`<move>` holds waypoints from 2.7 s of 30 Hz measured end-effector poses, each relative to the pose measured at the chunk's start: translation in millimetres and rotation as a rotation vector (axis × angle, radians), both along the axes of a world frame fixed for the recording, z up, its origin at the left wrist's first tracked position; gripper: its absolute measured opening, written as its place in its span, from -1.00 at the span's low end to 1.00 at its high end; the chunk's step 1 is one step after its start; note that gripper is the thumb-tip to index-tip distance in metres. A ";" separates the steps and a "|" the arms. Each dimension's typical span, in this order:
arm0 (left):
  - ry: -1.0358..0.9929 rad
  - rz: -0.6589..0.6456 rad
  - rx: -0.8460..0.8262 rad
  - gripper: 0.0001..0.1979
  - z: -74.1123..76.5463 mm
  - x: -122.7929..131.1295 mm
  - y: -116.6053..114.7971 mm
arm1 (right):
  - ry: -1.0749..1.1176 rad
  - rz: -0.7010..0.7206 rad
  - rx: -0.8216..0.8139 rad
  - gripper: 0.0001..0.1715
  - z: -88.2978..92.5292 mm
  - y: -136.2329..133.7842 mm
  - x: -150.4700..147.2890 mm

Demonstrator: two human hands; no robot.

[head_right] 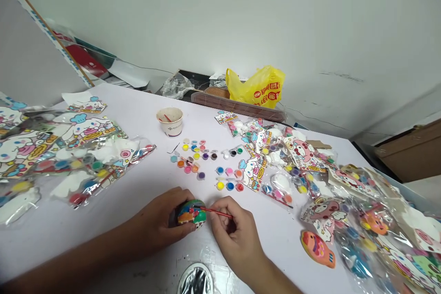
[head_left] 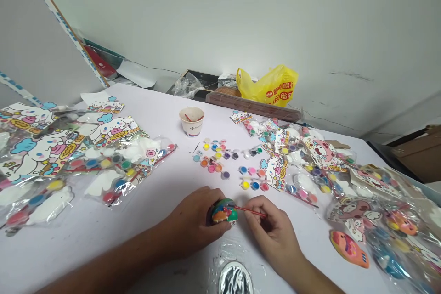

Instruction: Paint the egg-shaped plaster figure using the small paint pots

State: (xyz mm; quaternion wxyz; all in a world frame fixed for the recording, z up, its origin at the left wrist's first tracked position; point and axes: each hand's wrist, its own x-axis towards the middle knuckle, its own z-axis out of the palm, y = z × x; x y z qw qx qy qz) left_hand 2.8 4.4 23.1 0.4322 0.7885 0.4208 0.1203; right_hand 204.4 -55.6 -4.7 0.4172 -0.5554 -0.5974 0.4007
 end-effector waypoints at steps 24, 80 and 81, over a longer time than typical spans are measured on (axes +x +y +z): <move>0.003 0.001 0.002 -0.85 -0.7 0.1 0.1 | -0.021 -0.058 0.011 -0.62 0.5 -0.5 -2.6; -0.003 -0.004 0.014 -0.85 -1.8 0.8 0.6 | -0.009 -0.012 -0.040 -0.70 4.5 -1.8 -2.4; -0.004 -0.003 0.016 -0.85 -1.9 0.8 0.7 | -0.008 -0.013 -0.039 -0.69 4.4 -1.9 -2.3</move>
